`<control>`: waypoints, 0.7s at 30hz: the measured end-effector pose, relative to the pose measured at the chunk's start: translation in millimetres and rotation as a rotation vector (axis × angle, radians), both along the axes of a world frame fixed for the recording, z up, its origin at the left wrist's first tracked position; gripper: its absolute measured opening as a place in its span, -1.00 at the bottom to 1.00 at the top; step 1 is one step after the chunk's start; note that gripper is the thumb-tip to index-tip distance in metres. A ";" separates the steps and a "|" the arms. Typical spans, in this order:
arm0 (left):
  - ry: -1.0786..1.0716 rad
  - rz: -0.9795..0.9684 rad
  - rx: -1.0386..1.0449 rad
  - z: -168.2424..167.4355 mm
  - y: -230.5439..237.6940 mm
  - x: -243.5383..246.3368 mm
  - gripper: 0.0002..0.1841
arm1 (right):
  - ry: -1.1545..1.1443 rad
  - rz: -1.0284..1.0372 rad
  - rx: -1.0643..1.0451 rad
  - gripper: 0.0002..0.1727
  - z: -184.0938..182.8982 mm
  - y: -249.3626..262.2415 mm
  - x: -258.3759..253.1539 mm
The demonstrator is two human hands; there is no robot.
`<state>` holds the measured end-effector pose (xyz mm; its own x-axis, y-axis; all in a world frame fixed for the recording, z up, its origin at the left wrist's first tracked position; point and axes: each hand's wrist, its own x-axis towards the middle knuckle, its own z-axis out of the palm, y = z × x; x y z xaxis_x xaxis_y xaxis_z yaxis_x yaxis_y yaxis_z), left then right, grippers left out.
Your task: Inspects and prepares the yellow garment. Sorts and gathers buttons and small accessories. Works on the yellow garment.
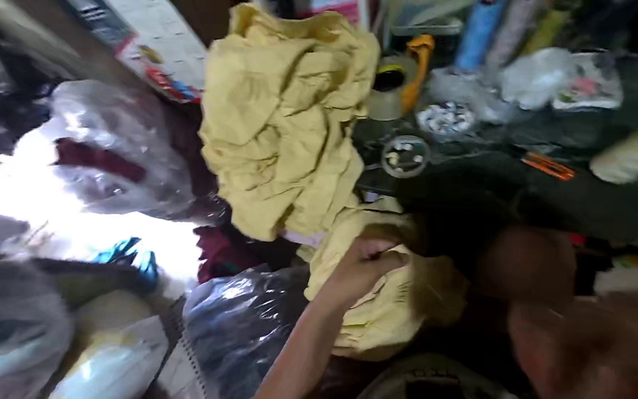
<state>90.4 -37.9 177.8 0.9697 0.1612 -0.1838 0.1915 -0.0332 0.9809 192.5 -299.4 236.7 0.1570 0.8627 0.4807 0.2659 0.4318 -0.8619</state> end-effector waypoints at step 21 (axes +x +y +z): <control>-0.118 0.041 -0.082 18.2 -12.3 -31.5 -0.83 | -0.567 -0.531 -0.125 -0.65 -48.3 51.0 -10.3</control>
